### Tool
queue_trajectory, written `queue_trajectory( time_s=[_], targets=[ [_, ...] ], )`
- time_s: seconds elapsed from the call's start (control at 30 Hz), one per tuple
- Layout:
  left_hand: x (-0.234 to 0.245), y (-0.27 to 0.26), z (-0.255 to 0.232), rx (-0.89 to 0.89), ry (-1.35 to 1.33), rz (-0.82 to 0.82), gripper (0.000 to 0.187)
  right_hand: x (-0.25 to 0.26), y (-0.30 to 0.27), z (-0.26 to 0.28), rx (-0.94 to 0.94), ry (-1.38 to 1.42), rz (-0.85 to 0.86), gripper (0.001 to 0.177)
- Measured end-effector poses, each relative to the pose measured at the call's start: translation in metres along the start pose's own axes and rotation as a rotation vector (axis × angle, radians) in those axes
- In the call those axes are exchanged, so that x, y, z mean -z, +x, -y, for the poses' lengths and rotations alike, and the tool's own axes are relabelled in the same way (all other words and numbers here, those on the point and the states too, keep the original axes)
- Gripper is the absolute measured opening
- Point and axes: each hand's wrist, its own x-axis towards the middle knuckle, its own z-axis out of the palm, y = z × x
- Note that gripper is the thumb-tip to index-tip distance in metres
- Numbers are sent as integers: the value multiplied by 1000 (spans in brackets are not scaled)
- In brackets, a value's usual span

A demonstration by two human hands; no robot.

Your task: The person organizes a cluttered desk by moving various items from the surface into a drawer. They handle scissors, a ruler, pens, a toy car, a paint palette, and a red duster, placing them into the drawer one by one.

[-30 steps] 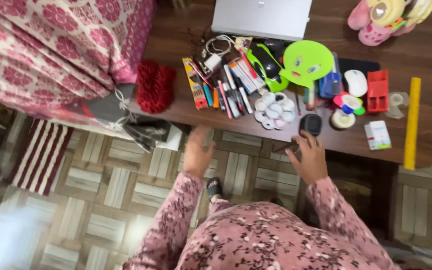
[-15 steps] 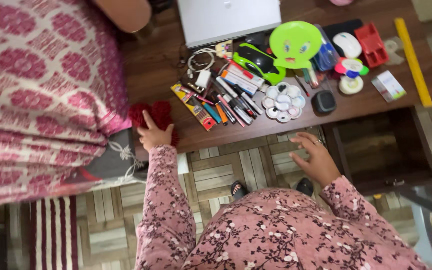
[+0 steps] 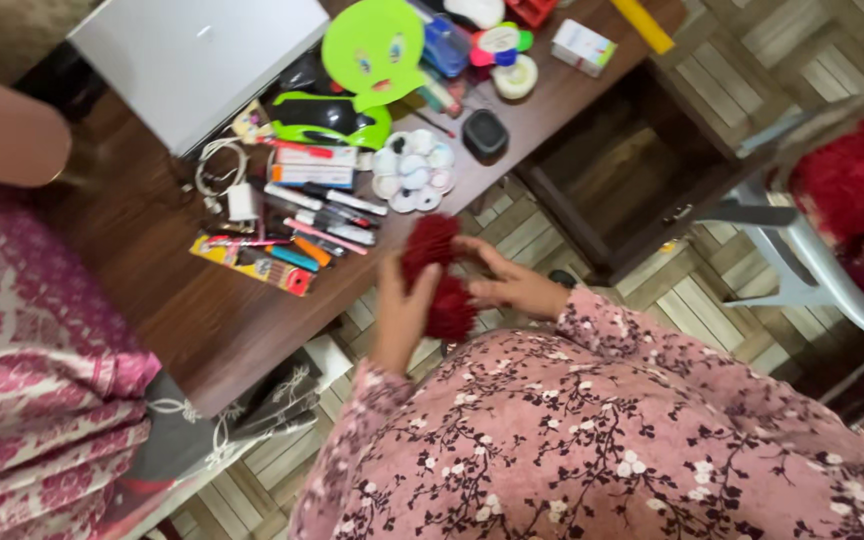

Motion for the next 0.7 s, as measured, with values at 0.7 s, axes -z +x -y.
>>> queue_trajectory(
  time_s=[0.7],
  targets=[
    [-195, 130, -48, -745, 843, 256, 48, 343, -86, -37, 289, -932, -974, 62]
  ],
)
